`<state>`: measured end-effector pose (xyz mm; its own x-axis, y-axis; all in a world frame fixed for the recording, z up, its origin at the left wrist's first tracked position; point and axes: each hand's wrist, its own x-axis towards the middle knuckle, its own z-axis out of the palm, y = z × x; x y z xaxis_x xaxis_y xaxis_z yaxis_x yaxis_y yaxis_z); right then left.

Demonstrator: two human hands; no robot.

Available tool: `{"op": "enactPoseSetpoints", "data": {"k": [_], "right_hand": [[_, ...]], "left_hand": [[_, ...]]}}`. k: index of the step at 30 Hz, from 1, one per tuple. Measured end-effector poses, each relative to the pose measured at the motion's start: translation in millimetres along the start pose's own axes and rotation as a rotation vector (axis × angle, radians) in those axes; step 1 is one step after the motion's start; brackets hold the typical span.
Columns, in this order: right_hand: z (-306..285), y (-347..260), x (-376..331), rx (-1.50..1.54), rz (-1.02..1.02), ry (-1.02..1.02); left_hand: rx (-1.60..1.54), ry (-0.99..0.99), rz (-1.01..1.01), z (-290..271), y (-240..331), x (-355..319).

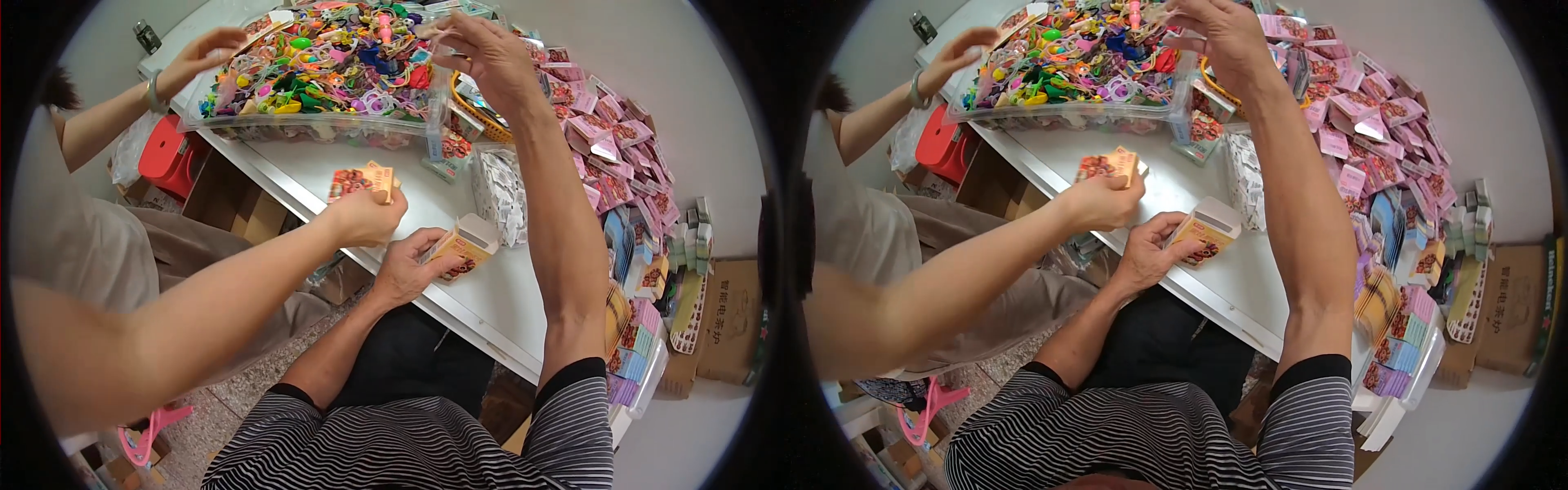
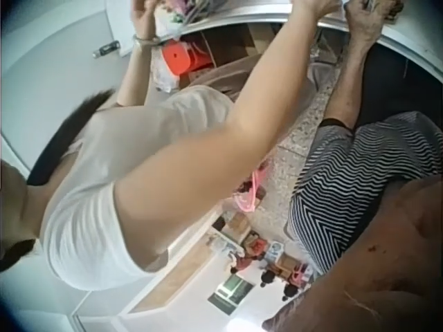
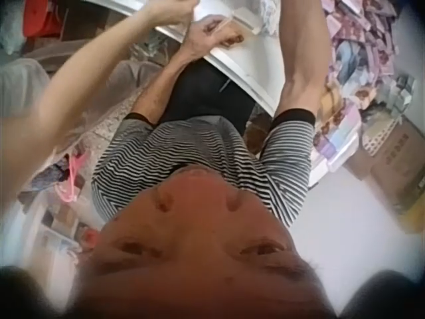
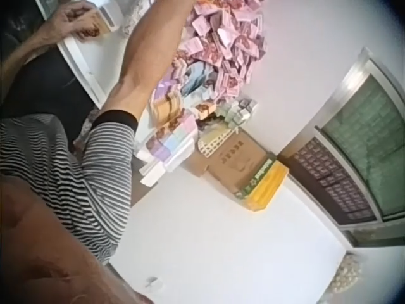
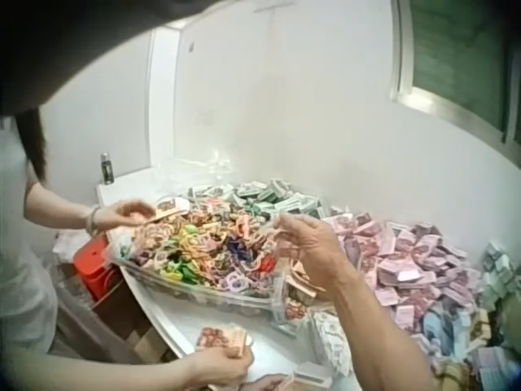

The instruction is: Packaging small items and cards into colorful envelopes at a work table.

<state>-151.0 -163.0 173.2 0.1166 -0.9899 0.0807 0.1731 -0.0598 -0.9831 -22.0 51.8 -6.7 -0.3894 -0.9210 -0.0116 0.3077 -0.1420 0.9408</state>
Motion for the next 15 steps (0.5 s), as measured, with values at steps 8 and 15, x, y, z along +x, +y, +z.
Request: {"op": "enactPoseSetpoints", "data": {"k": [8, 15], "right_hand": [[-72, -4, -63, 0.158, -0.077, -0.106], [-51, -10, -175, -0.425, -0.127, 0.039]], "left_hand": [[-0.058, -0.013, -0.009, 7, -5, 4], [-0.118, 0.037, 0.053, 10, -2, 6]]}}
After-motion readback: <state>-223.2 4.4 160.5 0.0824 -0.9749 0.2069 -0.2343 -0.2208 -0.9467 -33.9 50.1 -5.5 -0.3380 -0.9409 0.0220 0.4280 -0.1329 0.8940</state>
